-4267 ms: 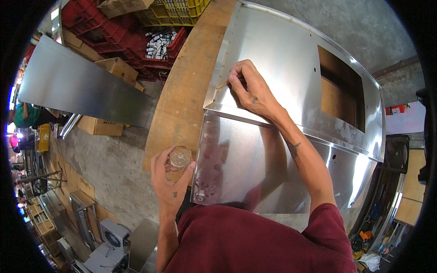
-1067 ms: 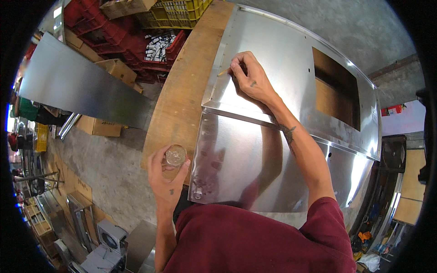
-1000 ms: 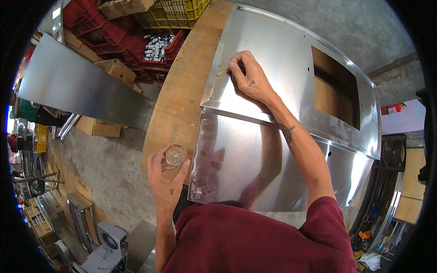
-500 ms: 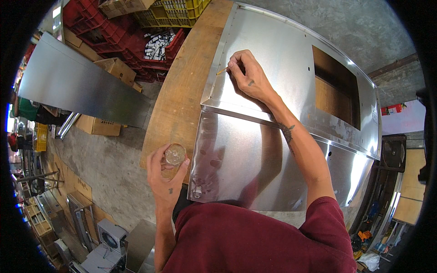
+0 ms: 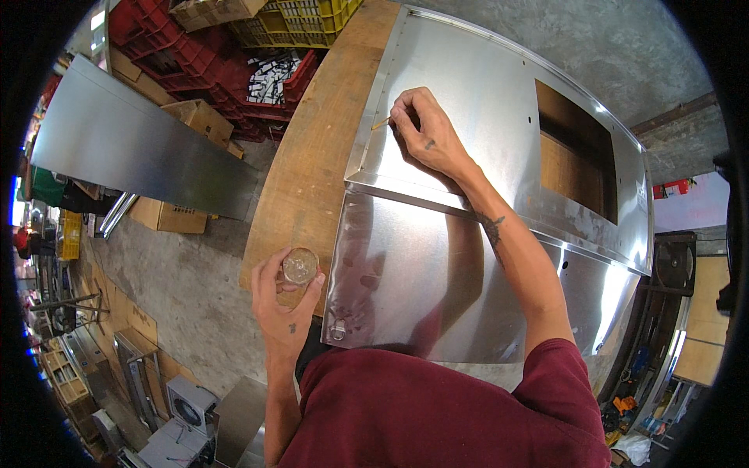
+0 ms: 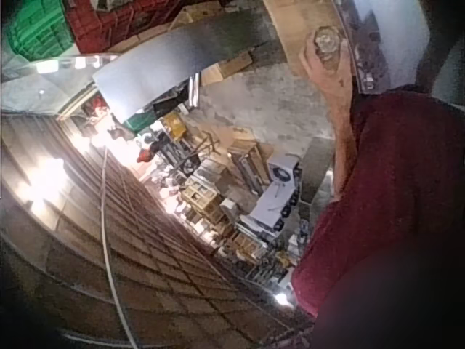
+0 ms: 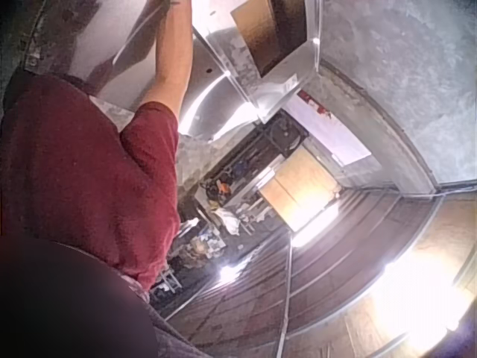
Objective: The person removes safety glasses and places them in a bin, then picks up a small jar and a stick. They use the stick to apply a substance from the jar into the seams and around a knob on a stainless steel appliance panel.
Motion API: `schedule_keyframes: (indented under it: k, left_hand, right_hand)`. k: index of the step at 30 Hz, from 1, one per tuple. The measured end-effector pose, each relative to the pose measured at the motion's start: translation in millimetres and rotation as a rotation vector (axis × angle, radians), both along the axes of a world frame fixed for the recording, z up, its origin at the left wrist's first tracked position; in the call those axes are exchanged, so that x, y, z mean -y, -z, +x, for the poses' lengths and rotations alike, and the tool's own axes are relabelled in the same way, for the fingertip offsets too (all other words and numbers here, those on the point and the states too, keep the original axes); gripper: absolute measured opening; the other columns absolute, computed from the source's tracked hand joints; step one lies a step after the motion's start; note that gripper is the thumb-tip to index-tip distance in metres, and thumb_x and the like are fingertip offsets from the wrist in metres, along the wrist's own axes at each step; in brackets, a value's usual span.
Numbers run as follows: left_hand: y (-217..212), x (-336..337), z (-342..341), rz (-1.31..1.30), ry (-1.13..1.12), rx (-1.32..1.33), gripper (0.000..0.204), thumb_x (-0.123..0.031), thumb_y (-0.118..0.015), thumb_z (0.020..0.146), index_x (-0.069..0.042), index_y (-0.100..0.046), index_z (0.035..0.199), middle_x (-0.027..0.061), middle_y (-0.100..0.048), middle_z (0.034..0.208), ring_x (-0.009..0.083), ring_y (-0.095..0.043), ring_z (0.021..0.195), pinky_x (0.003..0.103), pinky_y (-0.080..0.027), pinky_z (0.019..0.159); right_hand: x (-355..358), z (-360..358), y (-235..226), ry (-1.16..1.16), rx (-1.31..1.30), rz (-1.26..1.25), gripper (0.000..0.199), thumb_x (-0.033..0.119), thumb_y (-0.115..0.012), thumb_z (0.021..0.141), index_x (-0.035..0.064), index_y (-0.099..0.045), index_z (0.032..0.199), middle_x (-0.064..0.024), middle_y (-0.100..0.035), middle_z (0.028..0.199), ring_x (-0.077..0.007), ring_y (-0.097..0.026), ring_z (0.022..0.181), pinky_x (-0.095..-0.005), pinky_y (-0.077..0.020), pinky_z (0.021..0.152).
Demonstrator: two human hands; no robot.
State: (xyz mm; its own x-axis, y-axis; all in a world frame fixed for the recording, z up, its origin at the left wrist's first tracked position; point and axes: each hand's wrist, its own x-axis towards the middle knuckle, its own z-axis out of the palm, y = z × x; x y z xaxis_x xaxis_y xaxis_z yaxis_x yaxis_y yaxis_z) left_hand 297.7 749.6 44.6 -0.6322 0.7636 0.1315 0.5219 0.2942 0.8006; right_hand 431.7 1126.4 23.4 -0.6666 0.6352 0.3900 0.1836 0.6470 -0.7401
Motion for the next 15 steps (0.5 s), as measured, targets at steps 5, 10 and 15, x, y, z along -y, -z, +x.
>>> schedule_keyframes:
  k: [5, 10, 15]
  left_hand:
    - [-0.1, 0.2, 1.0, 0.001, -0.008, 0.016, 0.063, -0.011, -0.093, 0.097, -0.005, -0.067, 0.154, 0.0118, -0.064, 0.142, 0.0216, -0.072, 0.117, 0.035, -0.062, 0.091]
    - [2.4, 1.1, -1.0, 0.006, -0.003, -0.004, 0.064, -0.011, -0.094, 0.096, -0.005, -0.067, 0.154, 0.0123, -0.064, 0.141, 0.0221, -0.073, 0.118, 0.035, -0.062, 0.091]
    - [1.7, 2.7, -0.5, 0.006, -0.012, -0.008, 0.064, -0.011, -0.094, 0.096, -0.005, -0.068, 0.154, 0.0127, -0.064, 0.142, 0.0225, -0.073, 0.118, 0.034, -0.063, 0.091]
  right_hand:
    - [1.1, -0.3, -0.2, -0.006, -0.001, 0.023, 0.026, 0.022, -0.067, 0.116, -0.0044, -0.068, 0.119, -0.019, -0.064, 0.117, -0.0315, -0.067, 0.104, -0.0444, -0.0568, 0.095]
    - [-0.2, -0.4, 0.4, -0.001, -0.006, 0.036, 0.026, 0.022, -0.067, 0.116, -0.0044, -0.068, 0.118, -0.0185, -0.064, 0.118, -0.0314, -0.067, 0.103, -0.0443, -0.0567, 0.095]
    - [0.9, -0.1, -0.3, -0.002, -0.005, 0.026, 0.025, 0.02, -0.067, 0.116, -0.0044, -0.067, 0.117, -0.0185, -0.064, 0.117, -0.0318, -0.067, 0.103, -0.044, -0.0565, 0.095]
